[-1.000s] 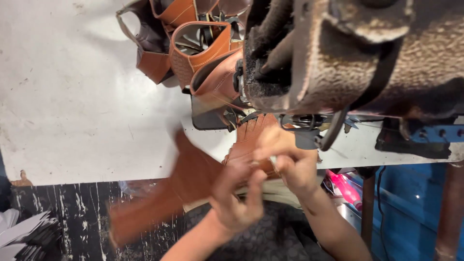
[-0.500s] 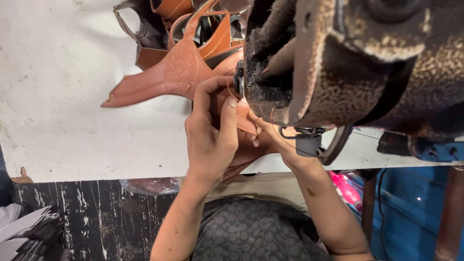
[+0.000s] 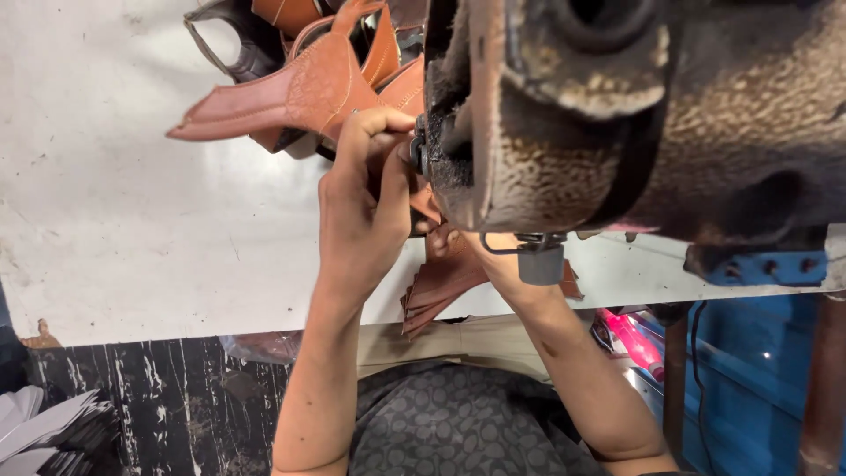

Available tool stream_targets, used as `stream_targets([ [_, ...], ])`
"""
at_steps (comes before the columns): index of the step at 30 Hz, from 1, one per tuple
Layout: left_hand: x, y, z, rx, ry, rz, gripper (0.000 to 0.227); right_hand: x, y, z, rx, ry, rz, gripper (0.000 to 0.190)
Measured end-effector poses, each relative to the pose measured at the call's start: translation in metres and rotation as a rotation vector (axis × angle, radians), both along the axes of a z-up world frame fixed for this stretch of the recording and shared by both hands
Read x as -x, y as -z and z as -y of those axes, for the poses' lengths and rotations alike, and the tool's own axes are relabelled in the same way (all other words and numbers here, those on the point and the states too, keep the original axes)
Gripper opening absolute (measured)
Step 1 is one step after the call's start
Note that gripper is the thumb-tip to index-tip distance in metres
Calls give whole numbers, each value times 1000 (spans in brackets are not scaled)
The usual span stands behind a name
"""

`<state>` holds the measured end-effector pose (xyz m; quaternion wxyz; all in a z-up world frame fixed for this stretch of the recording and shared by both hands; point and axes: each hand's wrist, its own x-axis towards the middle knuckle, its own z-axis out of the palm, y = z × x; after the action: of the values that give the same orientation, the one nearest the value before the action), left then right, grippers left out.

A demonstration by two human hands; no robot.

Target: Stitching together brown leather components of shoes using an industrial sewing machine.

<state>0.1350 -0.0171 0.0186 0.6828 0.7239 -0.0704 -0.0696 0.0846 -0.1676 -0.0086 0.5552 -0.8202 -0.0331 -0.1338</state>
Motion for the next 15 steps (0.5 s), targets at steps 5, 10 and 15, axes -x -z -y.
stream_targets([
  [5, -15, 3, -3, -56, 7, 33, 11, 2, 2, -12, -442, -44, -217, 35],
  [10, -27, 13, -8, -104, 4, 210, 14, 3, 3, -13, -688, -86, -284, 34],
  [15, -37, 19, -5, -160, -39, 234, 11, 15, 17, -6, -687, -105, -365, 26],
])
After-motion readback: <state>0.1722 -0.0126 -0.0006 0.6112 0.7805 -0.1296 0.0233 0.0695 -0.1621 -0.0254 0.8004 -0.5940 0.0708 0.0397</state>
